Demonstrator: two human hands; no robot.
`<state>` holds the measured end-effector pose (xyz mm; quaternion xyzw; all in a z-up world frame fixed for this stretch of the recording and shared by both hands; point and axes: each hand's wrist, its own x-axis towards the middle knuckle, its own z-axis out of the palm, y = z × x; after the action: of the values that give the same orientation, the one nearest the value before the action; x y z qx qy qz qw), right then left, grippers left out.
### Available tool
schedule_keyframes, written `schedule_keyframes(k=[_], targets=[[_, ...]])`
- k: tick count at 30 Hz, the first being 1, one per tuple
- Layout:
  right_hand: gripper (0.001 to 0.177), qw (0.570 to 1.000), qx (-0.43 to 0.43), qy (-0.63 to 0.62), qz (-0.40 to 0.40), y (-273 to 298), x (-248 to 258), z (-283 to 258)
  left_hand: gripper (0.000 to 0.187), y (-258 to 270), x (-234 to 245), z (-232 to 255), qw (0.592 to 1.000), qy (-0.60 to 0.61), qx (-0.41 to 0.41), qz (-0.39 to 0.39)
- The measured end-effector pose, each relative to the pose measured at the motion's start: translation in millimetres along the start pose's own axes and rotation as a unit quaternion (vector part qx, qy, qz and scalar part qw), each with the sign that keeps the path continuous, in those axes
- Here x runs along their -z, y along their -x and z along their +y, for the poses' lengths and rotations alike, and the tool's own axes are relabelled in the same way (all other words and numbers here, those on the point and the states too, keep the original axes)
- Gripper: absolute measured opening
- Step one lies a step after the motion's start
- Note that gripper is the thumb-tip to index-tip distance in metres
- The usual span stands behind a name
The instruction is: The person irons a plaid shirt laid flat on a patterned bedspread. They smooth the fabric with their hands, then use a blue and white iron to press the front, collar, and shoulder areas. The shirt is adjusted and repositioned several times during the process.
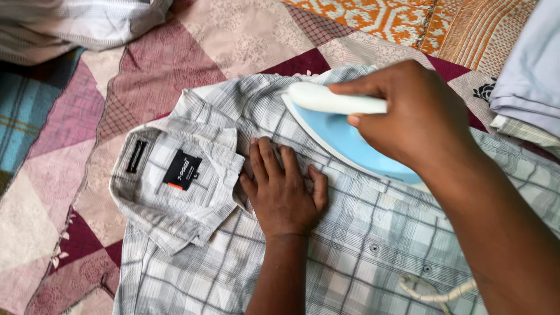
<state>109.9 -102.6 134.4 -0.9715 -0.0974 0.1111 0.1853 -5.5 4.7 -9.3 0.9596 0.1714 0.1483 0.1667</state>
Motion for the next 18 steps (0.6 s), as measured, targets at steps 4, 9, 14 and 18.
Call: schedule_keyframes(k=[4,9,14,18], targets=[[0.043,0.996,-0.087,-0.003,-0.004,6,1,-3,0.054,1,-1,-1,1.0,-0.009,0.006,-0.013],[0.043,0.998,-0.058,-0.029,0.017,1,-2,-4,0.065,1,-3,1,1.0,0.0,0.009,-0.009],[0.047,0.996,-0.081,-0.035,0.003,16,3,7,0.069,3,1,1,1.0,-0.004,-0.003,-0.005],[0.049,0.994,-0.104,-0.026,0.005,38,15,35,0.066,4,0,1,1.0,-0.008,-0.014,0.003]])
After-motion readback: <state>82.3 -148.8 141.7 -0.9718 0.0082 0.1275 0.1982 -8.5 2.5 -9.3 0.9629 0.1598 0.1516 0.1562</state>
